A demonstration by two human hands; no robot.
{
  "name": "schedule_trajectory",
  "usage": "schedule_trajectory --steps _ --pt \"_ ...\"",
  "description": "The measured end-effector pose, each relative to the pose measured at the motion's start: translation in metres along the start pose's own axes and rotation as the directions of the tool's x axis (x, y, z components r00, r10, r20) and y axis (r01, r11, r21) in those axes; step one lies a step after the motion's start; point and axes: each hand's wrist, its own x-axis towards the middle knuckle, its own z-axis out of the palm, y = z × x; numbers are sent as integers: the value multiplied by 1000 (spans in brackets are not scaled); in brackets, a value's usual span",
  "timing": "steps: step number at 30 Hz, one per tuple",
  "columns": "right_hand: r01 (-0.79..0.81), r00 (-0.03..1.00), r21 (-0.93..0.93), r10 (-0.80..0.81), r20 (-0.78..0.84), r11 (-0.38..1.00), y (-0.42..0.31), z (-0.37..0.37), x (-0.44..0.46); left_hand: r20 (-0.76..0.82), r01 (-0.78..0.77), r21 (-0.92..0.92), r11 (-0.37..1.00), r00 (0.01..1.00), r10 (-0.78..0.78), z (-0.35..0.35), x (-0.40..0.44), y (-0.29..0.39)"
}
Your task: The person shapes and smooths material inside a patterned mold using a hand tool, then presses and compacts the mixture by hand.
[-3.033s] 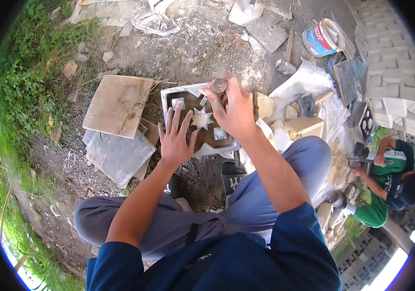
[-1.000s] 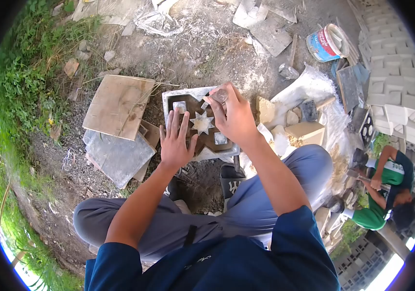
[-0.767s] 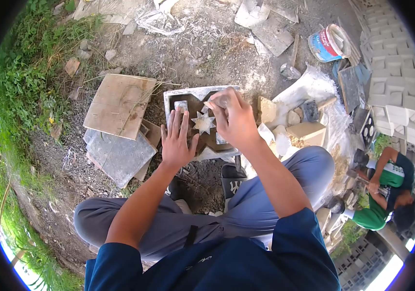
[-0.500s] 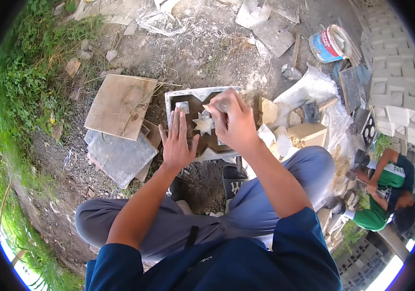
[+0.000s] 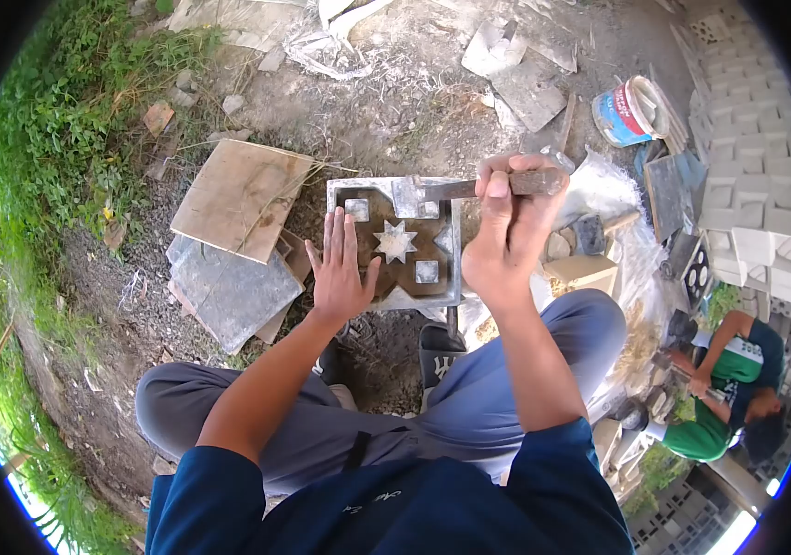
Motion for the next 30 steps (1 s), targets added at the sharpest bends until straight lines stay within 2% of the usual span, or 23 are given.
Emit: schedule_trajectory --steps 3,5,7,9,11,13,15,19,20,21,23,25,27,28,29,30 --pt "-81 995 45 78 62 996 -3 12 -3 -1 7 7 1000 1000 -7 0 0 -1" --pt "-31 995 43 27 92 999 1 17 -5 -2 10 13 1000 1000 -10 0 0 0" --pt "16 959 -1 -15 284 1000 1 17 -3 -10 28 12 1000 1000 -28 2 -1 -1" --pt "-10 948 52 -7 319 999 3 19 -5 -55 70 -38 997 996 -72 2 -1 -1" --pt "-82 897 52 51 438 995 6 20 -7 -44 92 -53 994 995 -95 2 -1 -1" --pt "-109 883 14 90 460 994 8 23 -8 -30 112 -65 992 993 -114 2 0 -1" --pt "28 847 -152 57 528 988 9 29 -5 -26 116 -129 985 992 -121 1 0 -2" --pt "8 838 -369 195 510 929 36 39 -16 -25 105 -154 982 994 -110 1 -1 -2" --pt "-47 817 -374 251 519 926 46 39 -18 -9 116 -154 981 993 -118 0 -1 -1" --pt "-44 818 -376 249 518 926 43 40 -18 5 123 -151 981 992 -123 0 1 -2" --pt "86 867 -289 71 493 953 28 46 -19 -22 103 -160 982 994 -108 1 5 -6" --pt "42 860 -303 120 496 952 19 45 -22 -16 102 -174 980 994 -106 4 -6 -6" --pt "-86 855 -403 275 439 911 35 46 -19 -30 91 -173 981 995 -97 5 0 -6" --pt "-241 827 -374 391 404 896 41 47 -17 -9 107 -188 976 994 -110 1 1 -4" --pt "-236 833 -373 385 398 897 41 43 -17 -13 97 -186 978 995 -101 1 1 -2" --pt "-117 864 -363 275 421 924 34 43 -15 -29 83 -179 980 996 -90 4 1 -4"
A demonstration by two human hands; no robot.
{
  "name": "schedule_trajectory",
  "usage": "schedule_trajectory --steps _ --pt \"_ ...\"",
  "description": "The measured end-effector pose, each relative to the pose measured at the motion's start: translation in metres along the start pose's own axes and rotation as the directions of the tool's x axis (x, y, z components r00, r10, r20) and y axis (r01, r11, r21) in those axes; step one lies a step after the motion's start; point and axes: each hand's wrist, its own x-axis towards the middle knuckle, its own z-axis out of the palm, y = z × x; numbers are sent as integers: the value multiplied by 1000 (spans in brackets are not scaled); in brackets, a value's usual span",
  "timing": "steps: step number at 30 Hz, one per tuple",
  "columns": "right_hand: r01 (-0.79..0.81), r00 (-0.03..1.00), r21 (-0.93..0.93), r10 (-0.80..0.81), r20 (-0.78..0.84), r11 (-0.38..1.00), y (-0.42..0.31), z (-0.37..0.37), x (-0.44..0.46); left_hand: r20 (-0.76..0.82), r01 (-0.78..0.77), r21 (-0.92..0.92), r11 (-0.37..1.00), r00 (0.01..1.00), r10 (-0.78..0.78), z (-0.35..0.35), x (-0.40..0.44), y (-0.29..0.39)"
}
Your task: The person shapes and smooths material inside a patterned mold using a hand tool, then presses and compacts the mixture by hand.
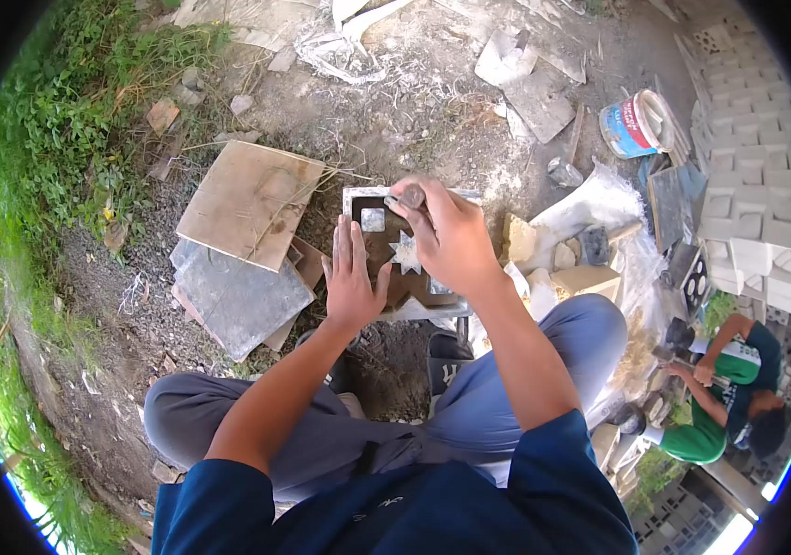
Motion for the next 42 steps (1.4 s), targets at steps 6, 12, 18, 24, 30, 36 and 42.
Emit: schedule_trajectory --steps 6,12,18,24,30,36,42 --pt "-34 999 21 34 22 999 10 14 -2 22 23 -4 1000 999 -23 -2 0 1" --pt "109 990 -8 -109 -94 994 0 9 -12 25 20 -8 1000 999 -20 -2 -4 -1" --pt "235 971 -69 -238 -37 969 -1 4 -10 14 8 3 1000 1000 -9 -4 1 1" --pt "-37 999 -45 36 -33 998 10 0 -5 16 9 -7 1000 1000 -8 -6 0 6" --pt "36 991 -19 -38 -127 999 7 9 -16 13 3 -10 1000 1000 -3 -2 0 1" --pt "57 984 13 -54 -171 998 0 6 -4 31 12 11 1000 999 -13 -3 4 -2" --pt "-46 993 64 53 -108 997 10 12 -4 30 9 6 1000 1000 -9 -2 2 0"
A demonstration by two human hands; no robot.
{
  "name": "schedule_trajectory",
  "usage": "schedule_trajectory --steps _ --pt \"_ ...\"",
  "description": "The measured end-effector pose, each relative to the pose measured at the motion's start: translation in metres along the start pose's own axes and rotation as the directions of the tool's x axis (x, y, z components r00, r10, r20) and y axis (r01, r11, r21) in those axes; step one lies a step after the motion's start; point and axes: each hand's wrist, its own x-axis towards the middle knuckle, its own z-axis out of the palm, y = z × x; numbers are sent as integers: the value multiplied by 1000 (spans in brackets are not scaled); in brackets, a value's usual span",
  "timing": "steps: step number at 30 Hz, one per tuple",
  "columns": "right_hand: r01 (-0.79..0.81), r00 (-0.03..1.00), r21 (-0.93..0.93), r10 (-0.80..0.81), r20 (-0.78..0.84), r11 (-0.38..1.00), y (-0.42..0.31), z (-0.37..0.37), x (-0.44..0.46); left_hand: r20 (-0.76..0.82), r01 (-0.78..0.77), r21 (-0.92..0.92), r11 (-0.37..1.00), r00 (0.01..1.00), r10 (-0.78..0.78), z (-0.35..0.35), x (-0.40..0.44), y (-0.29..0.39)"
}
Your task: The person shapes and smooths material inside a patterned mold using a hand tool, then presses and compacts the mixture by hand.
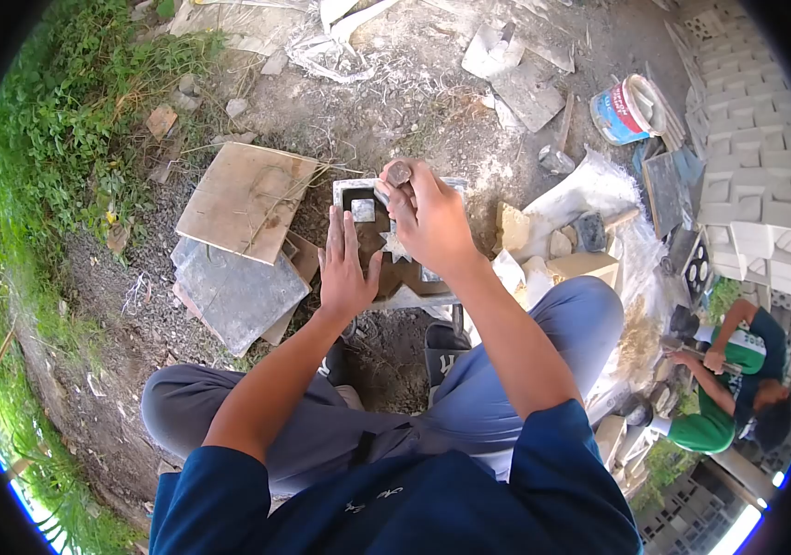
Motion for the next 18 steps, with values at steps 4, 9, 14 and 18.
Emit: schedule_trajectory --steps 4,9,14,18 --pt "115 989 21 -112 -92 993 -19 4 -9 -11 -2 -38 999 1000 2 0 -3 -1" --pt "-78 997 -8 79 13 997 -9 -4 3 -33 -26 -88 996 999 24 -2 3 0" --pt "-15 999 -27 13 -51 1000 5 4 -7 -51 55 -101 993 997 -60 1 -3 0" --pt "4 1000 -70 -5 -21 998 -14 -10 -4 -36 66 -130 989 997 -71 -2 0 -1"
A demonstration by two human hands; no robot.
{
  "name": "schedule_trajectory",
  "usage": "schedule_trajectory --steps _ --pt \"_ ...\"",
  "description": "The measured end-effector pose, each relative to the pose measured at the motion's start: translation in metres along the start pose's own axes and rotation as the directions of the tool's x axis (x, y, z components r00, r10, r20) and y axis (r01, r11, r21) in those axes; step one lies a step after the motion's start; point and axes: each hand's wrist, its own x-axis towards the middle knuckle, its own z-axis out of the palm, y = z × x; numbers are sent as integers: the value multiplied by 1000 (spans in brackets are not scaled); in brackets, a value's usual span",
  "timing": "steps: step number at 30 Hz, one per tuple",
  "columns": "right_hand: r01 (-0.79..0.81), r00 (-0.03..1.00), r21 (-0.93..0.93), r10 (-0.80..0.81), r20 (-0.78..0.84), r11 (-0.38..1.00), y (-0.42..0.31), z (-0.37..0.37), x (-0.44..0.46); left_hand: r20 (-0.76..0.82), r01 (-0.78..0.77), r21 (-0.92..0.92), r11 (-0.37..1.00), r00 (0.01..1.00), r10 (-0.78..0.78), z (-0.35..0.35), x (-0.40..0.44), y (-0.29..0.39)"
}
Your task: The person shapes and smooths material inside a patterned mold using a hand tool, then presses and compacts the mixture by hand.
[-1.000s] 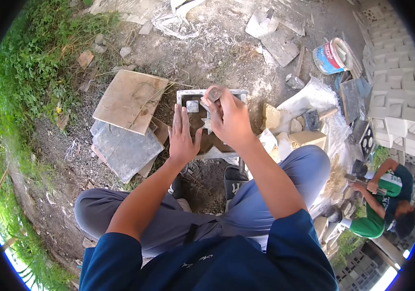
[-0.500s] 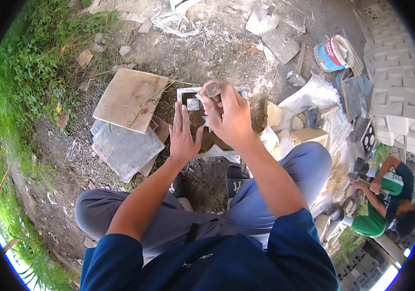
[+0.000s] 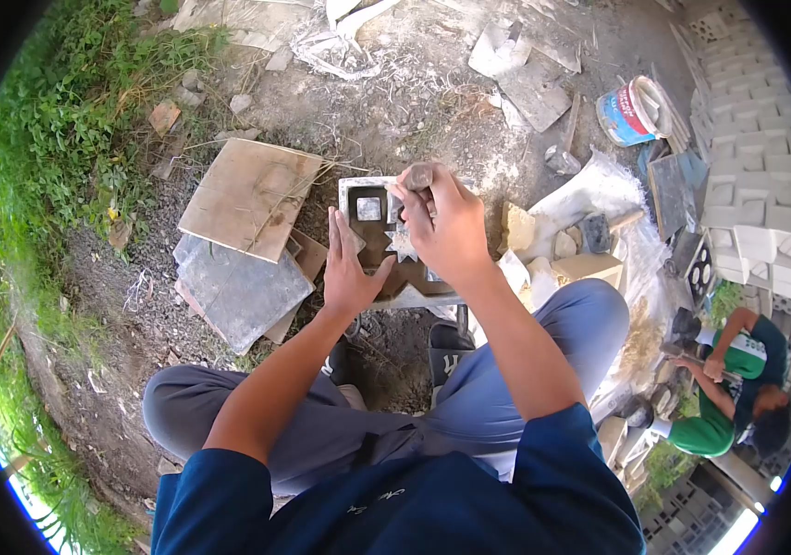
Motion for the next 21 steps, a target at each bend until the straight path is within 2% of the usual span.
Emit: schedule_trajectory --steps 1,3,5,7,8,10,13,14,15,17,18,19,21 --pt "84 995 -43 -86 -47 996 -6 0 -8 7 12 4 1000 1000 -12 0 0 -1" --pt "111 993 -27 -112 -30 993 -1 5 -11 -6 2 -34 999 1000 -3 0 0 -1" --pt "-30 997 -87 36 70 996 24 11 -2 5 18 -49 999 1000 -18 0 0 2" --pt "39 999 -71 -37 36 997 11 3 5 -32 -4 -22 1000 999 4 -2 2 3" --pt "75 997 -85 -74 15 994 2 0 -1 53 84 -73 994 995 -81 -6 2 6" --pt "130 991 -81 -133 -30 988 -9 0 -10 49 83 -72 994 996 -80 -4 3 2" --pt "28 999 -77 -25 40 997 17 15 -5 14 51 -77 996 999 -50 2 1 -1" --pt "78 997 -84 -77 23 993 28 15 1 -18 16 -60 998 1000 -17 5 0 -3" --pt "85 996 -87 -84 15 993 18 9 2 -52 -20 -38 999 998 19 7 1 -6" --pt "4 998 -100 2 58 995 -9 0 -3 -59 -38 -24 999 998 37 5 4 -6" --pt "28 1000 -16 -28 -3 999 -8 2 -8 -20 28 -77 997 999 -29 2 4 -3" --pt "19 1000 -15 -19 2 1000 -5 6 -10 25 101 -130 986 995 -99 -2 1 1" --pt "28 999 -117 -26 18 993 9 13 -6 5 95 -139 986 995 -96 -5 3 5"
